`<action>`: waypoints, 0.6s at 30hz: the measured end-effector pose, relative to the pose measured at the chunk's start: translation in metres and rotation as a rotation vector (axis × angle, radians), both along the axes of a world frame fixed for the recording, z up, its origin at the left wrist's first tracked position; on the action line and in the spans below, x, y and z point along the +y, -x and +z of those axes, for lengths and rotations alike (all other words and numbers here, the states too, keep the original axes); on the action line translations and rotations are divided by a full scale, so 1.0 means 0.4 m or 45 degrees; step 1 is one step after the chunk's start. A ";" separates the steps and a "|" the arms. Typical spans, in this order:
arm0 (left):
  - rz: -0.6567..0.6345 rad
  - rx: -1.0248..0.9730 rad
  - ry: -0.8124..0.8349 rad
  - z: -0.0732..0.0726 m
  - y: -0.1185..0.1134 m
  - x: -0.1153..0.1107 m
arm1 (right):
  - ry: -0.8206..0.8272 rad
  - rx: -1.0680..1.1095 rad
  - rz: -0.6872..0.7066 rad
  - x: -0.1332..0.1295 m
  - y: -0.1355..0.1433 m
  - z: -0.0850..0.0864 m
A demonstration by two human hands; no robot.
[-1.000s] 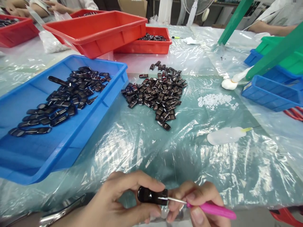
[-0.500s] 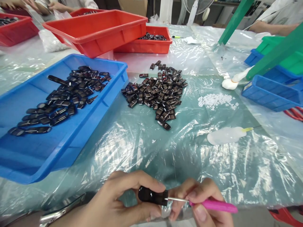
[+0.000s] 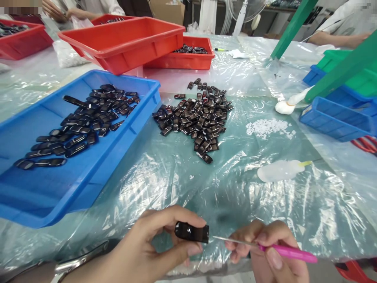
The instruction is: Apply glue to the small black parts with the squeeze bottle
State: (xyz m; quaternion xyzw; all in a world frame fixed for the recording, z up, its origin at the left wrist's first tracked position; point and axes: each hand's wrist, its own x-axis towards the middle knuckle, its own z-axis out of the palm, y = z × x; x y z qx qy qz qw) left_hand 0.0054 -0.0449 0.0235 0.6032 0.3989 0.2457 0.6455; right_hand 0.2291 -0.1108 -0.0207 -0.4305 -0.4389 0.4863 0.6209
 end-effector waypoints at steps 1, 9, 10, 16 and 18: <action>-0.005 0.003 -0.007 0.003 0.000 0.003 | 0.008 0.012 -0.007 0.004 0.000 -0.001; -0.082 0.015 0.011 0.016 0.007 -0.002 | 0.034 -0.006 -0.073 0.015 0.000 -0.001; -0.074 0.025 0.021 0.014 0.008 -0.001 | 0.039 -0.009 -0.091 0.014 0.002 -0.001; -0.001 0.124 -0.087 -0.012 0.001 0.003 | 0.002 -0.098 -0.128 0.013 0.011 -0.005; 0.028 0.141 -0.169 -0.022 0.002 -0.004 | -0.033 -0.146 -0.157 0.012 0.022 -0.004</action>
